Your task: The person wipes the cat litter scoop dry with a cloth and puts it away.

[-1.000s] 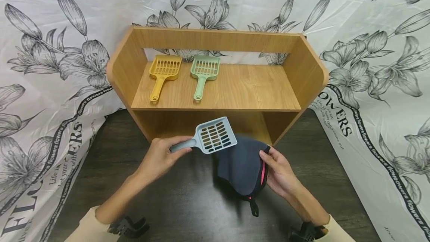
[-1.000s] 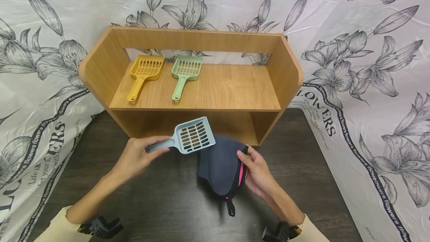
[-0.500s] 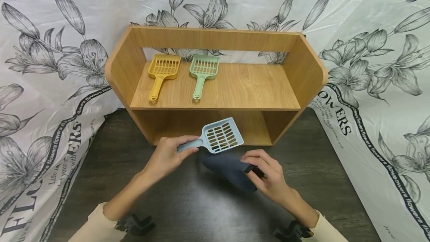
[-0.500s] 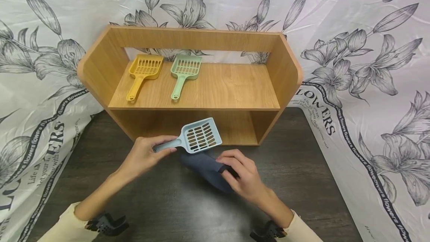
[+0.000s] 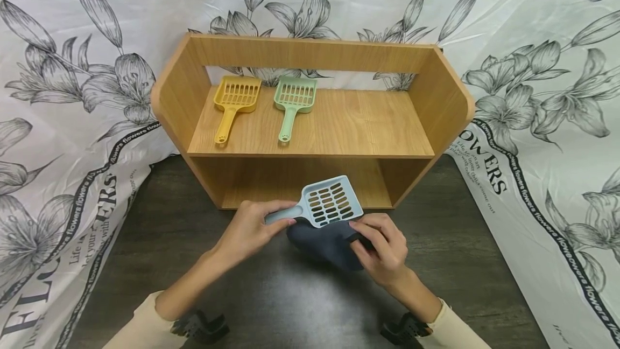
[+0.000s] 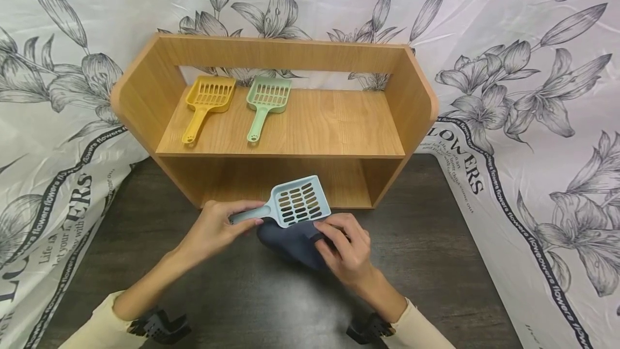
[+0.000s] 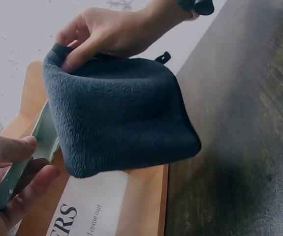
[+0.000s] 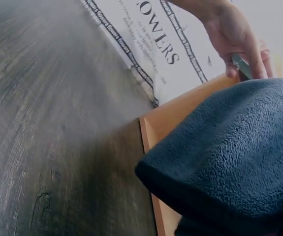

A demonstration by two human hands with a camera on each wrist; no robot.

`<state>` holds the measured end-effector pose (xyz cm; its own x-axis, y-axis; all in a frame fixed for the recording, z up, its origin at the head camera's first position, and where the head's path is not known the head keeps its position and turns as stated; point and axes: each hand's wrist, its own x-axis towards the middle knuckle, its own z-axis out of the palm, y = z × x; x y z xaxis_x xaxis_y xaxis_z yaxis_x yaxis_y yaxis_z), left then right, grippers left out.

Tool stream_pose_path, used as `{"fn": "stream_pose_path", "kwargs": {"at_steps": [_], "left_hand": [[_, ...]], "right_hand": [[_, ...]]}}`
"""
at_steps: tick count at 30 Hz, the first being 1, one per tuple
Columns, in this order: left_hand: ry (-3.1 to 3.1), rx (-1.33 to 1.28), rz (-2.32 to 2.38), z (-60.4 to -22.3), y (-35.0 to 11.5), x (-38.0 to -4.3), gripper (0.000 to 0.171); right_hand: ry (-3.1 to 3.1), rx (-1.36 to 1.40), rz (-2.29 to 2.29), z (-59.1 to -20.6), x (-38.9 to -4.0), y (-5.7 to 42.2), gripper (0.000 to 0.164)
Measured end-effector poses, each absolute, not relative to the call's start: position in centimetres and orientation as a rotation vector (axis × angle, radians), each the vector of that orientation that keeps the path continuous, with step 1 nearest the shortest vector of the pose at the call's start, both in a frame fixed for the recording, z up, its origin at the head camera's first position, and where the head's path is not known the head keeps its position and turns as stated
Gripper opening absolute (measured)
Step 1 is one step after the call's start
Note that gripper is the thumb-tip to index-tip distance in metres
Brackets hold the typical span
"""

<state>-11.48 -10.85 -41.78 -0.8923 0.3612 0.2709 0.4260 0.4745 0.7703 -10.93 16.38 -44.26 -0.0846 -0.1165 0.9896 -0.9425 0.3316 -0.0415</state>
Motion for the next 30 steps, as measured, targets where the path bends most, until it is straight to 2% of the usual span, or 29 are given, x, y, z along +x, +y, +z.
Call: {"fn": "stream_pose_path", "kwargs": {"at_steps": [15, 24, 30], "left_hand": [[-2.670, -0.652, -1.529, -41.8, -12.4, -11.1, 0.033], [-2.661, -0.583, -1.511, -41.9, -12.2, -11.3, 0.032], [-2.655, -0.642, -1.466, -41.8, -11.0, -11.4, 0.031]], "right_hand": [[-1.644, 0.754, 1.083, -44.9, -10.9, 19.1, 0.023], [-1.448, 1.154, 1.088, -43.8, -10.8, 18.0, 0.019], [-1.471, 1.152, 1.020, -44.0, -10.5, 16.0, 0.016]]}}
